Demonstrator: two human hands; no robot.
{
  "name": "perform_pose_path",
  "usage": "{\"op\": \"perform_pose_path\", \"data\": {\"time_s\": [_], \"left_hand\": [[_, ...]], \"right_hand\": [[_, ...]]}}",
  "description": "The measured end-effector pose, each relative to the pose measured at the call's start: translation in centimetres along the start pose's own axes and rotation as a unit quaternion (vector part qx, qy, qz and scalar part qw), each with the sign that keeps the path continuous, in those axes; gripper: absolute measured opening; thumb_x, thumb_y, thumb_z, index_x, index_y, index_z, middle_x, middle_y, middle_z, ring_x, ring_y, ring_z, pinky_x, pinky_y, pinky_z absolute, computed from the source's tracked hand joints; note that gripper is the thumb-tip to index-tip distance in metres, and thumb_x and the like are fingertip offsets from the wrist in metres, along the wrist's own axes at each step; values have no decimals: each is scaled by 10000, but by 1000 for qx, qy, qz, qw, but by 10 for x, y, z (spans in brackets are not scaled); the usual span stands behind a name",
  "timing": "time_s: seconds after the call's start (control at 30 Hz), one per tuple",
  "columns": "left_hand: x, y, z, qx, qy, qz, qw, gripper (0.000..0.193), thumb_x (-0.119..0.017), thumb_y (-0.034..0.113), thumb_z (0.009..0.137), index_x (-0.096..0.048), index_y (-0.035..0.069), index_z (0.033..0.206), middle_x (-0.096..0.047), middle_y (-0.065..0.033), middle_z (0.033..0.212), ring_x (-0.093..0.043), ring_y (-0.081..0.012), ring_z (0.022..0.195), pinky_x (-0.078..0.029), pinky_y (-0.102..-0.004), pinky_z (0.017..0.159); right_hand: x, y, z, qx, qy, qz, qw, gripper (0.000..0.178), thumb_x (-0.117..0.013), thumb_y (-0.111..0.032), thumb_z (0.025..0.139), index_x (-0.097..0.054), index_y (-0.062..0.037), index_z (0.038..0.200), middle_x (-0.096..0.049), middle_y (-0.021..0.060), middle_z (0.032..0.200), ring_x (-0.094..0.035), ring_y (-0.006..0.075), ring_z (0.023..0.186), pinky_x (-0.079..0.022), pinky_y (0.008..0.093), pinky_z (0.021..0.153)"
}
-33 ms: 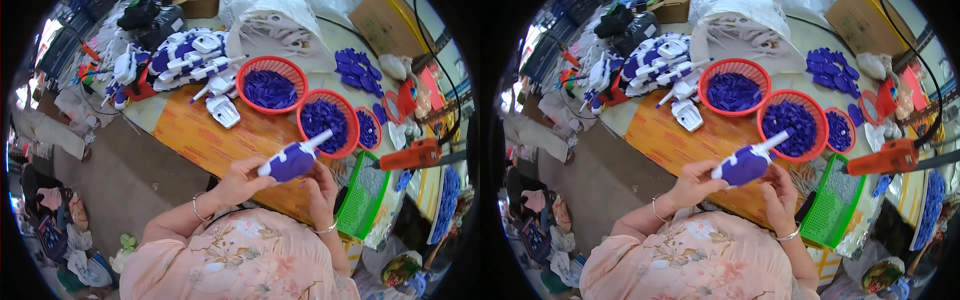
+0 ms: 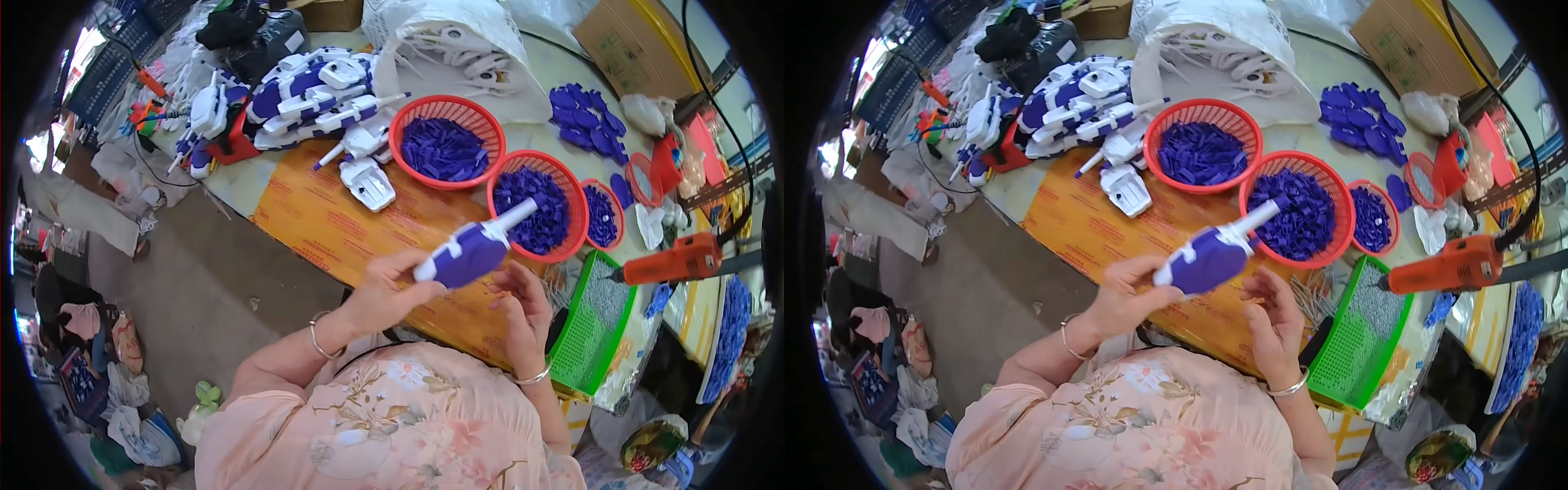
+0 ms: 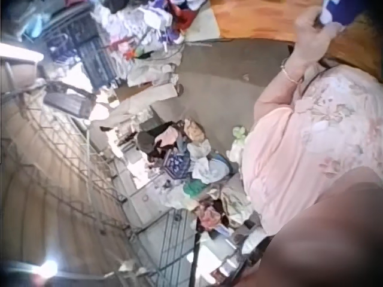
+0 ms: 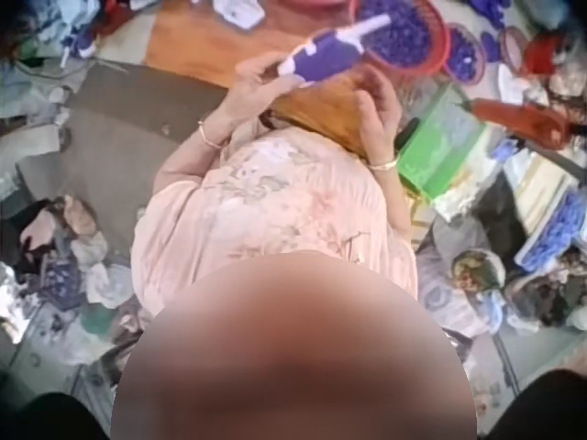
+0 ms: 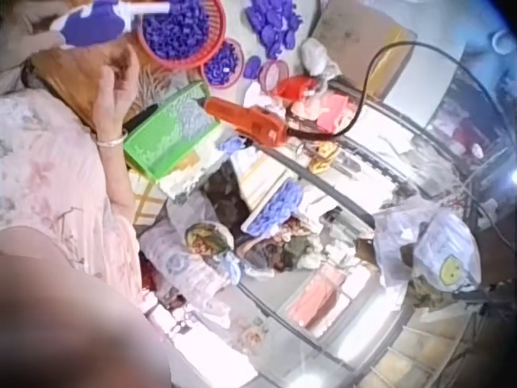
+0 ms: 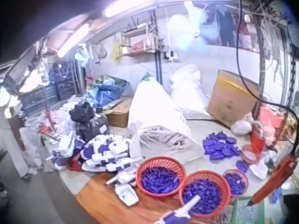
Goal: Assembling internal mechanisms and outer shells of a plastic toy.
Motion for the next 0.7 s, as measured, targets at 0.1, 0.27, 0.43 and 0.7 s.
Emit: {"op": "perform_pose_path", "data": {"time_s": [0.1,0.27,0.43,0.7], "left_hand": [[30,24,2,-142,82,194,967,178,-683,-15,730,-615,-25,894,-594,-39,775,-531,-92,680,-427,-230,623],[63,36,11,-244,188,297,904,159,-694,4,711,-582,9,825,-554,-88,712,-550,-185,617,-434,-289,557],[141,59,68,-329,335,506,723,179,-698,35,682,-599,62,829,-516,-85,713,-531,-249,619,-427,-352,536],[223,41,146,-297,302,712,560,146,-642,65,672,-622,112,810,-489,-78,800,-503,-262,778,-439,-369,661]], "right_hand": [[2,-1,-1,-18,-34,-34,999,340,-570,-22,845,-518,39,1176,-601,68,1013,-565,112,898,-456,239,814],[-1,3,-3,-47,-33,-59,997,257,-598,-12,843,-569,40,1093,-623,55,941,-584,102,861,-468,225,783],[4,6,-5,-49,-18,-74,996,240,-604,-15,851,-572,36,1083,-625,52,941,-586,99,863,-469,224,783],[3,22,-16,-63,-34,-118,990,222,-615,-13,839,-581,34,1053,-617,40,888,-580,95,799,-477,225,720]]}}
Point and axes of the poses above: each hand's wrist, its own z-axis towards the middle knuckle, its own x-axis out of the back of the hand, y = z × x, the point moved 2 cm from there along z, towards the middle knuckle
